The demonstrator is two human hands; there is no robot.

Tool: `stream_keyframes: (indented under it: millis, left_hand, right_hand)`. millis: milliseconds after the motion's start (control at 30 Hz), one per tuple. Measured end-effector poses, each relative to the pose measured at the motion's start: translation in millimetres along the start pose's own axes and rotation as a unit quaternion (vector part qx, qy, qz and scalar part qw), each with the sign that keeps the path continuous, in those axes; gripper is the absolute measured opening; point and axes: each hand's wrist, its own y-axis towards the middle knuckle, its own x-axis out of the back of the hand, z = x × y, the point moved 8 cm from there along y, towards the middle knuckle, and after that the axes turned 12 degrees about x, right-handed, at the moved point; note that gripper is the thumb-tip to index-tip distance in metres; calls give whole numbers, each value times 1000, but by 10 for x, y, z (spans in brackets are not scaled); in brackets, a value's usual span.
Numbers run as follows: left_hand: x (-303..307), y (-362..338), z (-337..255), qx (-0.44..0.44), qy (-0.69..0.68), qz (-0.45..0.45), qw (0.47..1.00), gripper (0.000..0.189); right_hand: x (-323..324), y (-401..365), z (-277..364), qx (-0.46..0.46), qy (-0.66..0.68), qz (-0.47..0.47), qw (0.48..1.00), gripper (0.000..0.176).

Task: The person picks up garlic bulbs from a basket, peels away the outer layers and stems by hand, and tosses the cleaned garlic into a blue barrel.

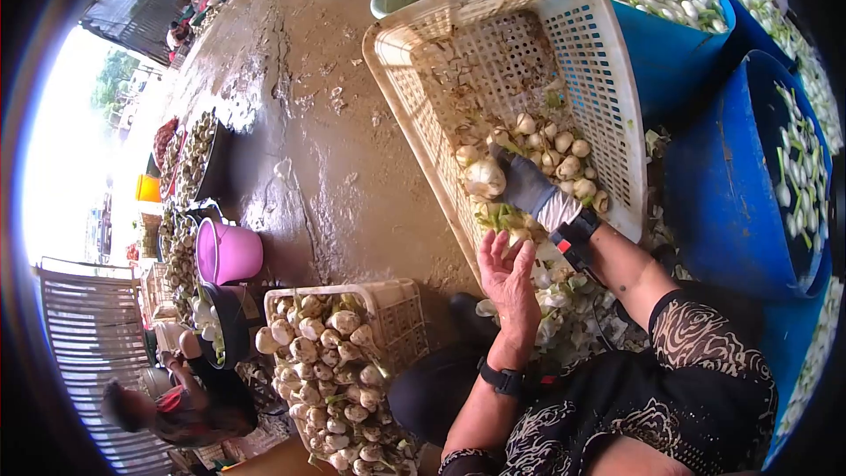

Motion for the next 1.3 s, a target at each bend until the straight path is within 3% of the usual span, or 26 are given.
stream_keyframes:
  millis: [67, 100, 133, 167, 200, 233, 267, 333, 367, 400, 467, 500, 533, 600, 633, 667, 833, 933, 967, 1067, 1133, 1167, 1200, 1233, 1267, 1300]
  left_hand:
    - [-17, -13, -38, -15, -12, -9, 1000, 67]
    - [-36, -17, -72, -35, 4, -2, 999, 71]
    - [-79, -46, -128, -51, 21, 0, 998, 72]
    - [-138, -83, -192, -76, 39, 16, 996, 73]
    - [-197, -125, -249, -101, 57, 32, 993, 73]
    - [-235, -176, -281, -125, 90, 29, 988, 73]
    - [-245, -185, -256, -123, 92, 32, 988, 73]
    - [-348, -235, -246, -151, 148, 72, 975, 71]
    - [-330, -242, -171, -107, 165, 76, 978, 68]
    - [-341, -285, -159, -106, 166, 82, 977, 68]
    - [-405, -350, -126, -104, 111, 138, 979, 65]
    - [-425, -391, -122, -113, 119, 141, 976, 64]
    - [-452, -407, -91, -111, 120, 149, 975, 64]
    - [-497, -491, -158, -234, 271, 93, 929, 64]
    - [-474, -468, -132, -220, 292, 90, 926, 64]
    - [-442, -442, -65, -174, 234, 113, 950, 62]
    - [-428, -504, -22, -88, 75, 167, 979, 56]
    - [-421, -461, -73, -98, 32, 191, 976, 54]
    - [-438, -476, -77, -98, 32, 193, 976, 54]
    - [-456, -522, 8, -94, 57, 198, 974, 54]
    - [-406, -516, 68, -198, 161, 158, 954, 55]
    - [-353, -385, 77, -188, 222, 168, 942, 56]
    - [-464, -514, 13, -105, 137, 169, 970, 52]
    - [-509, -463, 0, -118, 167, 150, 967, 47]
    - [-577, -546, -2, -114, 141, 164, 970, 44]
    - [-579, -563, 11, -116, 154, 178, 965, 42]
  right_hand:
    - [31, -196, 800, 31, -265, 27, 963, 35]
    - [-3, -246, 973, 96, -186, 0, 978, 38]
    - [16, -361, 978, 50, -163, -37, 985, 43]
    - [30, -465, 991, -153, 72, -124, 978, 43]
    - [-119, -640, 1105, -337, 301, -200, 869, 44]
    - [-301, -648, 1124, -300, 575, -175, 740, 41]
    - [-268, -739, 1110, -298, 575, -179, 741, 41]
    - [44, -885, 1149, -298, 324, -241, 865, 42]
    - [161, -942, 1276, -275, 218, -225, 909, 41]
    - [224, -982, 1382, -272, 215, -230, 909, 41]
    - [420, -1046, 1556, -276, 62, -182, 942, 39]
    - [452, -1121, 1389, -254, 154, -255, 920, 36]
    - [468, -1147, 1378, -249, 151, -261, 920, 36]
    - [506, -998, 1732, -57, -133, -158, 977, 36]
    - [487, -1066, 1679, -104, -57, -201, 972, 34]
    - [508, -1099, 1630, -140, -90, -178, 970, 32]
    - [527, -1183, 1792, -80, -117, -158, 977, 29]
    - [520, -1263, 1925, -71, -68, -168, 981, 28]
    - [490, -1305, 1910, -119, 24, -178, 976, 29]
    - [582, -1279, 1893, -125, -47, -148, 980, 29]
    - [541, -1225, 1840, -98, -35, -191, 976, 33]
    - [554, -1205, 1863, -51, -110, -204, 971, 32]
    - [535, -1226, 1826, 42, -265, -158, 950, 26]
    - [611, -1201, 1685, 38, -207, -227, 951, 22]
    - [541, -1147, 1812, 98, -271, -146, 947, 21]
    - [561, -1152, 1875, 75, -252, -145, 954, 21]
